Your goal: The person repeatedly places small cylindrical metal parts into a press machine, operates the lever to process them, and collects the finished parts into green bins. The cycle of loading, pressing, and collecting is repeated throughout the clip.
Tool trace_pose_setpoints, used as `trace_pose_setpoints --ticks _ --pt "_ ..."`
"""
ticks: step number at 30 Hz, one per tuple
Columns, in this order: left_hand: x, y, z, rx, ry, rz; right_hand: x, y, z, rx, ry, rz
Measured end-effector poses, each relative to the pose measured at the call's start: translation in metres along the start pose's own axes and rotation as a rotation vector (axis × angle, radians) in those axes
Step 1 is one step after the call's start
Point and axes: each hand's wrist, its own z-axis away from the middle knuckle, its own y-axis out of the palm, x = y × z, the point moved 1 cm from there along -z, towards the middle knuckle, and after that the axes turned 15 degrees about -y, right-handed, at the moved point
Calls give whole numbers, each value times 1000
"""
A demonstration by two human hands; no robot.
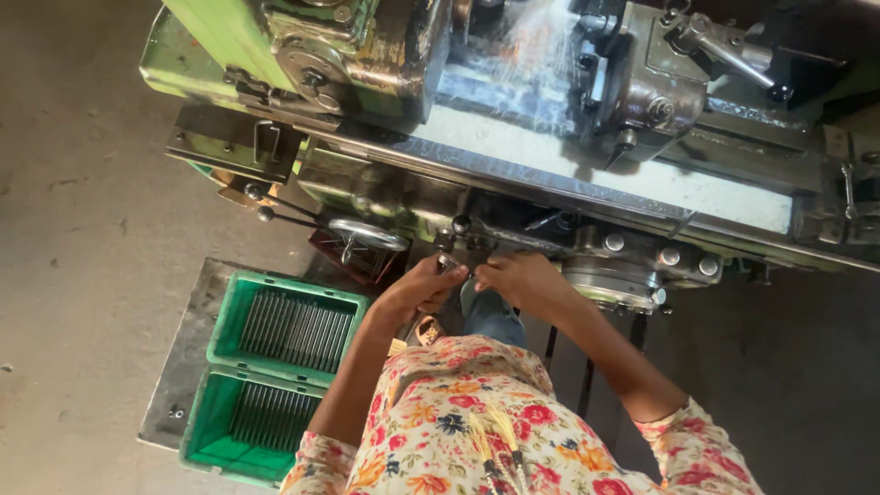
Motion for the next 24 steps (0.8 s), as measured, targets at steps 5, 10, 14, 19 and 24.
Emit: trace_pose_setpoints --ticks 5,10,14,19,24 --pt "15 23 -20 -186 147 112 4 0 5 -140 204 -196" --pt "14 34 -22 -128 151 134 2 -3 9 -129 178 -136" --pt "-1 49 -21 -286 84 -133 -4 -19 15 -205 136 -196" --pt "-20 84 -28 -221 294 389 -7 -50 5 -514 71 -12" --pt "-34 92 -34 -180 460 456 -4 -81 -3 -739 -6 210"
